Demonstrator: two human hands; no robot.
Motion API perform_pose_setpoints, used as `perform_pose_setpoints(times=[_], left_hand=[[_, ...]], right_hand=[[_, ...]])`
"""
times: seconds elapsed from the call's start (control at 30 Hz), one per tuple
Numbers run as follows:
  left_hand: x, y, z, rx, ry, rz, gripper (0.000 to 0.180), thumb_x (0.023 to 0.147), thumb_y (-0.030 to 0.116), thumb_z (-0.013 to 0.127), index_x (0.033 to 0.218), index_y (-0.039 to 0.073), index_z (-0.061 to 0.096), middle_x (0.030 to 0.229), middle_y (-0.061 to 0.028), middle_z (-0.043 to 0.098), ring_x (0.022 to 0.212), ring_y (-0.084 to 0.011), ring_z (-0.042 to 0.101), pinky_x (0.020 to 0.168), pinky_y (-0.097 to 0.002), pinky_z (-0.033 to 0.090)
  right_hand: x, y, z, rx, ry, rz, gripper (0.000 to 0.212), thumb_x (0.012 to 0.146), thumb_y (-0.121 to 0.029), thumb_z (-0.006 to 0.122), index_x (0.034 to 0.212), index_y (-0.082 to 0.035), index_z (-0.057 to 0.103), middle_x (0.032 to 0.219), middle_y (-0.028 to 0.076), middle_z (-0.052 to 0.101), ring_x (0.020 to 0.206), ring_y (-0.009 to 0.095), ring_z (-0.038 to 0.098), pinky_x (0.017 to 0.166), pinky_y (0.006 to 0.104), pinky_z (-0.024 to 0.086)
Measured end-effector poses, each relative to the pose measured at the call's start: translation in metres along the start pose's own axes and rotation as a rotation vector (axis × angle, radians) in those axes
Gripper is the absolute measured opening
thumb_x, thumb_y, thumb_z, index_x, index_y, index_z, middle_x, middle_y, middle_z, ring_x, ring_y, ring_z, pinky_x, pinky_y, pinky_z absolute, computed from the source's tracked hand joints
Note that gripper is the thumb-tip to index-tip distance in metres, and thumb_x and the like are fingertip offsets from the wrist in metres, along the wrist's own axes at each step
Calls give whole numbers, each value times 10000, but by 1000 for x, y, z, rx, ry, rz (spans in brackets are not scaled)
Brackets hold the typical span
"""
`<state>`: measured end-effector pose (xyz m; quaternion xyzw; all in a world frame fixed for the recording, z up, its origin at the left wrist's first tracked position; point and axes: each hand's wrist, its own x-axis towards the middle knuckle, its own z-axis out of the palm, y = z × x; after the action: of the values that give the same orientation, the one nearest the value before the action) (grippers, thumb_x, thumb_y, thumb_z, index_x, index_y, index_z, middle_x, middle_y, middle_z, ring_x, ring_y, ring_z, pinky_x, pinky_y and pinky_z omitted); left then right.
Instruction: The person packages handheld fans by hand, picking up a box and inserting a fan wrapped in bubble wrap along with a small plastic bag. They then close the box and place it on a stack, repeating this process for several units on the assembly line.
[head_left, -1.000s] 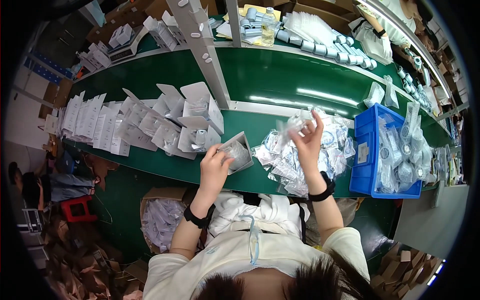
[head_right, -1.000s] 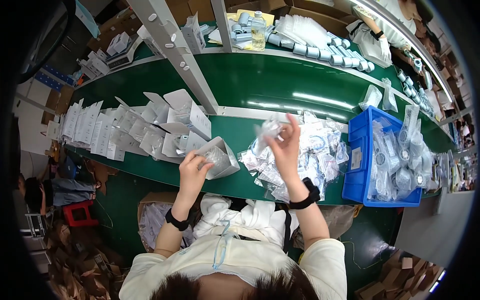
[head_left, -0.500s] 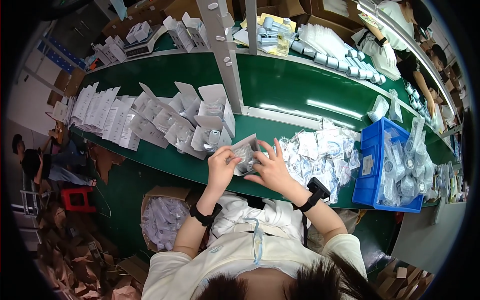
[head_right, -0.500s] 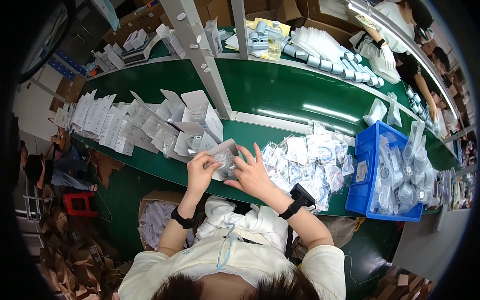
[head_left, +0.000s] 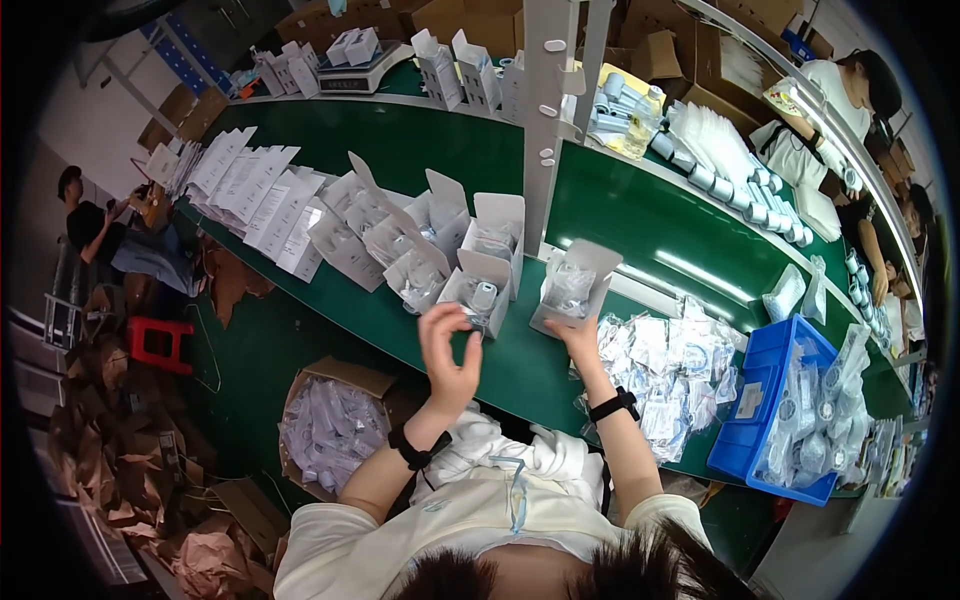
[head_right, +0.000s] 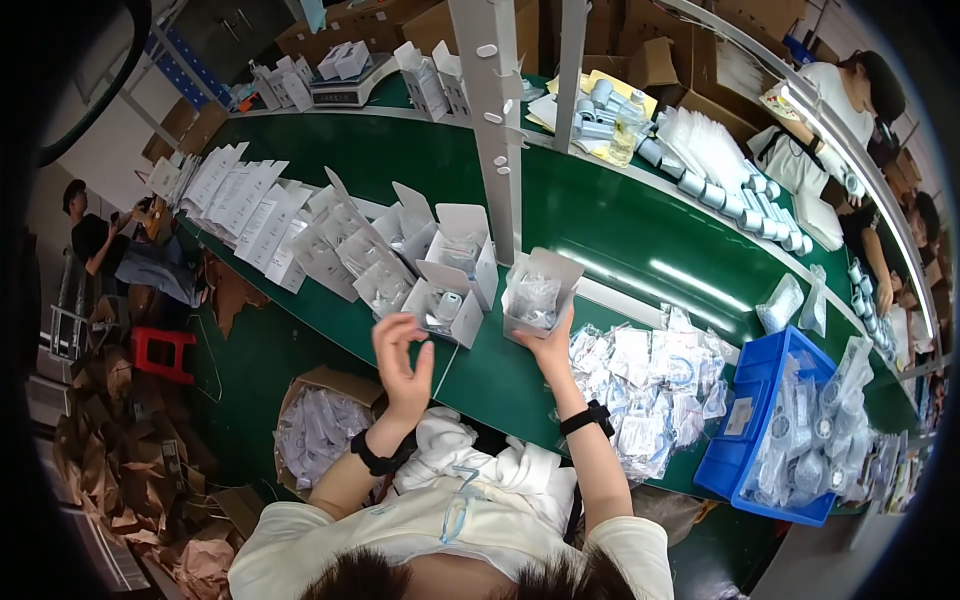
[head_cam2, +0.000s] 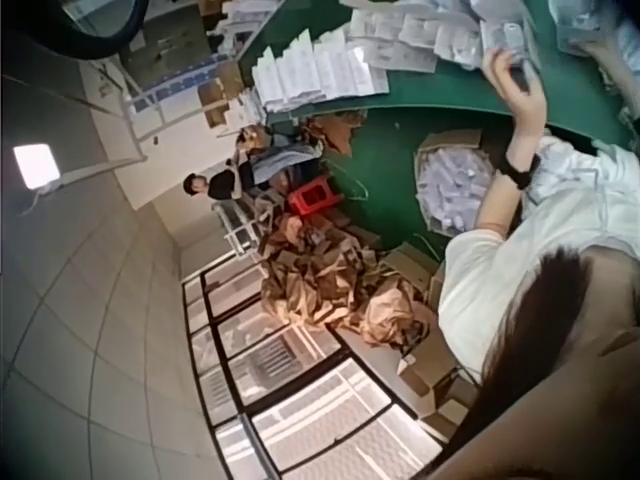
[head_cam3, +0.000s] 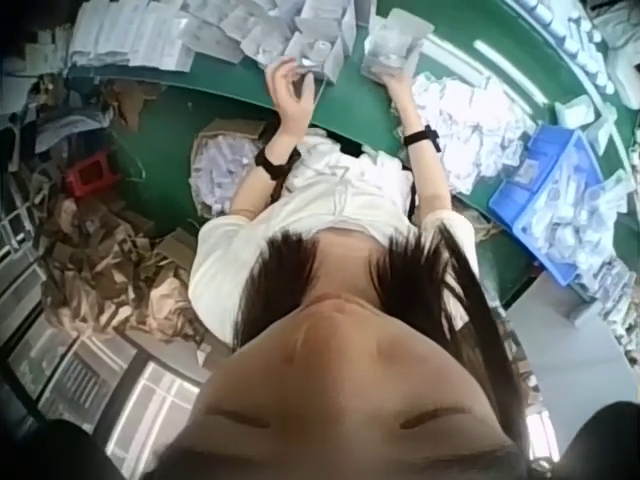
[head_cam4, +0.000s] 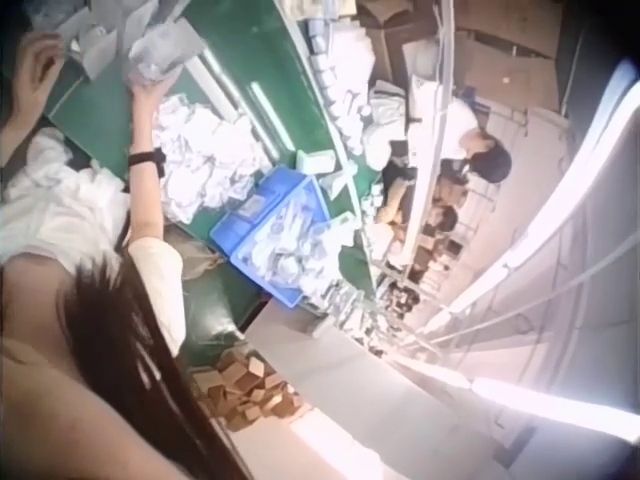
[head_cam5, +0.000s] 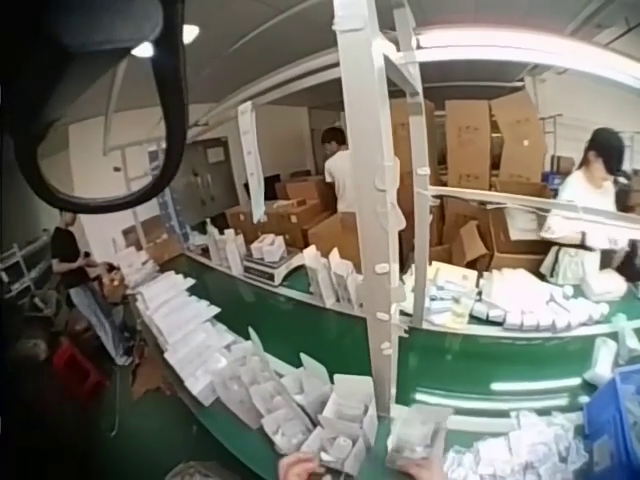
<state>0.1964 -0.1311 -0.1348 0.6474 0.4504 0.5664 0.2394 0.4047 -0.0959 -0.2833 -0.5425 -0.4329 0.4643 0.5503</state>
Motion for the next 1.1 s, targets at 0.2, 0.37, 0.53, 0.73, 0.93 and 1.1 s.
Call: perform_pose_setpoints(times=[0.2, 0.37, 0.53, 0.73, 0.93, 1.1], left_hand=[[3, -81, -44, 334, 226, -413, 695, 660, 15, 657, 1219, 36, 245, 1280, -165, 247, 1049, -308, 439, 881, -357, 376], [-3, -137, -38, 74, 38, -512, 898, 596, 30, 711, 1276, 35, 124, 1251, -176, 306, 1134, -289, 374, 931, -356, 338], [-6, -148, -34, 14, 32, -492, 970, 573, 88, 751, 1289, 4, 101, 1244, -202, 318, 1154, -289, 368, 949, -350, 320], [0, -141, -50, -11, -5, -603, 984, 539, 135, 770, 1271, -19, 130, 1240, -197, 318, 1149, -299, 368, 956, -354, 309], [56, -179, -211, 287, 69, -726, 718, 518, 59, 686, 1142, -3, 336, 1089, -181, 421, 1020, -291, 440, 870, -369, 370], [207, -218, -338, 1059, 425, -121, 735, 599, 150, 725, 1203, 12, 330, 1258, -229, 294, 1174, -379, 264, 929, -490, 271]], right_hand=[[39, -17, 45, -161, 75, -156, 1033, 503, -72, 771, 1311, -16, 130, 1242, 160, 269, 1169, 292, 308, 982, 348, 267], [38, -11, 70, -16, 30, -108, 1006, 525, -23, 686, 1336, -52, 92, 1269, 161, 224, 1200, 315, 257, 1001, 357, 236], [35, 2, 79, -14, 49, -93, 988, 533, 31, 585, 1357, -79, 52, 1311, 153, 185, 1232, 314, 214, 1014, 355, 214], [38, -2, 81, 221, 18, -101, 951, 550, -16, 505, 1372, -102, 34, 1404, 122, 62, 1299, 282, 76, 1041, 361, 101], [1, -47, 51, 91, 252, -179, 883, 554, -97, 456, 1371, -143, 124, 1408, 92, 142, 1313, 232, 65, 1020, 504, 36], [-35, -44, 32, -42, 535, -169, 562, 728, -49, 419, 1283, -70, 333, 1300, 114, 341, 1210, 226, 311, 983, 386, 266]])
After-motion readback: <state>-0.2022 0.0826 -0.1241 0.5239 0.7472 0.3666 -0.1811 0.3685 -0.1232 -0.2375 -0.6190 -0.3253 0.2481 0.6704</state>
